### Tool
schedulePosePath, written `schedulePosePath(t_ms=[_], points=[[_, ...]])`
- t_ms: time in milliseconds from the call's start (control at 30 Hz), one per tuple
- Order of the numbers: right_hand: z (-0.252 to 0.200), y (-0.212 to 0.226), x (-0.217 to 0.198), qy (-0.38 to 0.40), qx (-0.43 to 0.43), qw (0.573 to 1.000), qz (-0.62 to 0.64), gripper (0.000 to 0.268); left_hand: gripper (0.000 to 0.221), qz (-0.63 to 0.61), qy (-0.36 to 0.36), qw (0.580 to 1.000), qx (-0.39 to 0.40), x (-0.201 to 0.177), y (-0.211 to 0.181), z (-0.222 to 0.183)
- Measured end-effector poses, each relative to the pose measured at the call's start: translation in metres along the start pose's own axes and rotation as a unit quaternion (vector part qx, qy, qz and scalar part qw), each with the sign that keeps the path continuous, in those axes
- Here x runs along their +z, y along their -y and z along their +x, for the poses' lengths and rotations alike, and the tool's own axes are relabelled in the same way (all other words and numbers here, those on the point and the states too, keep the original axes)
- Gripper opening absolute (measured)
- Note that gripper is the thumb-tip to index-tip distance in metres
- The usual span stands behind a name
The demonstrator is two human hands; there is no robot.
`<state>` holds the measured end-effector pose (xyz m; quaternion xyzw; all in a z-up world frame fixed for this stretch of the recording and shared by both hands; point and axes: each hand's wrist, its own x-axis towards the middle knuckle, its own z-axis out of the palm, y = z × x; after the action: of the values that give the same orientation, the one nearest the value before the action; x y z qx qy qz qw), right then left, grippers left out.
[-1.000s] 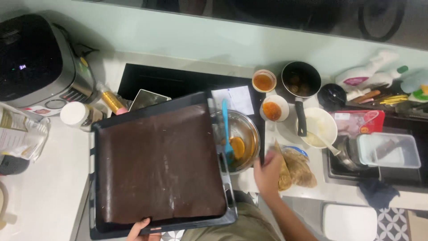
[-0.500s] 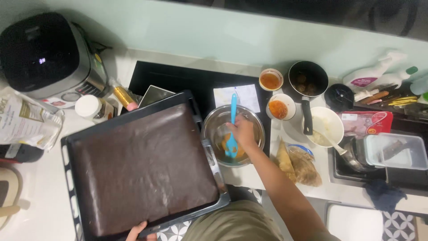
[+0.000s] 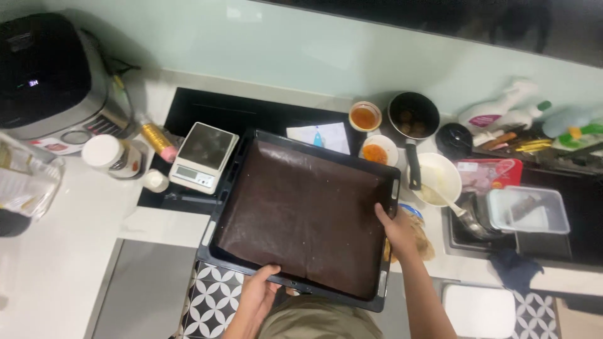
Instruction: Arranging gold foil and white paper cupcake liners on a baking tray for baking or filling.
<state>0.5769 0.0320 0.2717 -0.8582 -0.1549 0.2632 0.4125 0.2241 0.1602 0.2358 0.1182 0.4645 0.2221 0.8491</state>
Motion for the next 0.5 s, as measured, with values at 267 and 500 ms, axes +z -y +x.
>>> schedulePosePath(t_ms=[267,500], points=[[0.021,0.024,0.003,0.037,0.069,0.993,0.093,0.054,0.036,0.019,0.005,1.000,0.002,0.044,-0.015,-0.025],[0.083,0.023,0.042,0.078,0.030,0.983,0.163,0.045,0.030,-0.019,0.001,1.000,-0.001,0.040,-0.039,0.014]])
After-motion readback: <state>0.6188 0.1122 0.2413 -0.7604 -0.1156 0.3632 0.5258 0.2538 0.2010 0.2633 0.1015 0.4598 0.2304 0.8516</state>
